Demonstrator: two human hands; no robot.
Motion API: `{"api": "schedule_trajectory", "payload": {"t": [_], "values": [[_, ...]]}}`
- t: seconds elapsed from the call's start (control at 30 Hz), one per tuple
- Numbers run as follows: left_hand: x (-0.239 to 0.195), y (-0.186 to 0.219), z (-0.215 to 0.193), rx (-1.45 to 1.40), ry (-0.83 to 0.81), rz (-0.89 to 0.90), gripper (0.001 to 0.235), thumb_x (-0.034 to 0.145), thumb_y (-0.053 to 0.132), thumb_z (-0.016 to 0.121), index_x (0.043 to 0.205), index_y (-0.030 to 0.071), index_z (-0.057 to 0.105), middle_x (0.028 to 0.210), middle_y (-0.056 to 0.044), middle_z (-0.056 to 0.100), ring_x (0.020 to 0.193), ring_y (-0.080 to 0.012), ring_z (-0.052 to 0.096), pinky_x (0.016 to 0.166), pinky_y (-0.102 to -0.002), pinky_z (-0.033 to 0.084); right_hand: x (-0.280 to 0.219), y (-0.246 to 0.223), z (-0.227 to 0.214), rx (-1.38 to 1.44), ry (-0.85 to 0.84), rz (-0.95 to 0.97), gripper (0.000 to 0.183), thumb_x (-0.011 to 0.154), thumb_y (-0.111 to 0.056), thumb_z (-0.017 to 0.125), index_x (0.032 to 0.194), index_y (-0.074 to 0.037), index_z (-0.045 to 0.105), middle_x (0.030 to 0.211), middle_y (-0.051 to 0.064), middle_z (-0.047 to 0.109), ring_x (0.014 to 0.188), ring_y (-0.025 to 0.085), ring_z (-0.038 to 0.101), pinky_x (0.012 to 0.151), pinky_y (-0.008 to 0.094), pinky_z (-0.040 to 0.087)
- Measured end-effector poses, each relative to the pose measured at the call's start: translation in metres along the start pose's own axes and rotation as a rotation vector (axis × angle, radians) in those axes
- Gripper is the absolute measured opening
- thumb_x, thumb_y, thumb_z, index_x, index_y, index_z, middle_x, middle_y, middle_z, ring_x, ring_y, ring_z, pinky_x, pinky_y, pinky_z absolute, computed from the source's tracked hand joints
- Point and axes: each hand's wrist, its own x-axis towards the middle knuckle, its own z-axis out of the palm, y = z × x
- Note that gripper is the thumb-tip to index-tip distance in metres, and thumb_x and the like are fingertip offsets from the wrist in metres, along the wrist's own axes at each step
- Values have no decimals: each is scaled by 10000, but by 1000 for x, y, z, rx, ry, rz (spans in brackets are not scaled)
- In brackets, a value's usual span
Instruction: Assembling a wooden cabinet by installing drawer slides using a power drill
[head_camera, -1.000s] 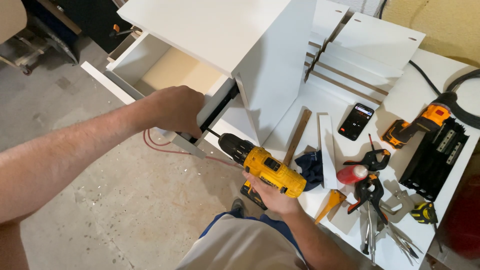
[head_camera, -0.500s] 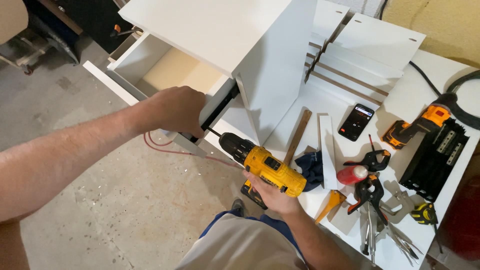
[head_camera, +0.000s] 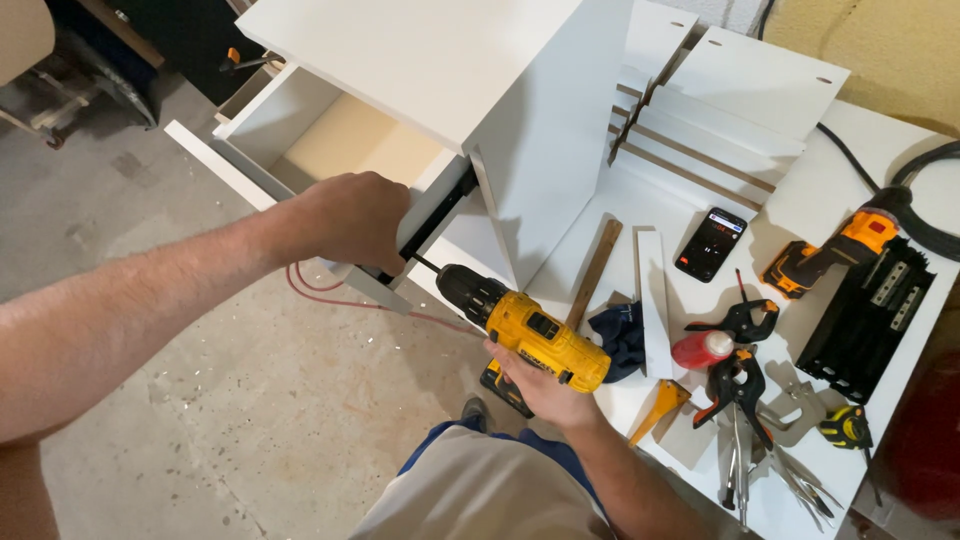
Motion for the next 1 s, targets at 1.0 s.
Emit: {"api": "schedule_trajectory", "payload": {"t": [1.0], "values": [[11, -2, 4, 25, 9, 5, 362, 677, 237, 786, 918, -26, 725, 697, -175, 675, 593, -288, 692, 498, -354, 533, 15, 2, -9, 118, -21, 23, 115, 892, -101, 653, 955, -114, 557, 829, -22, 644, 734, 83, 656, 695, 213, 556]]}}
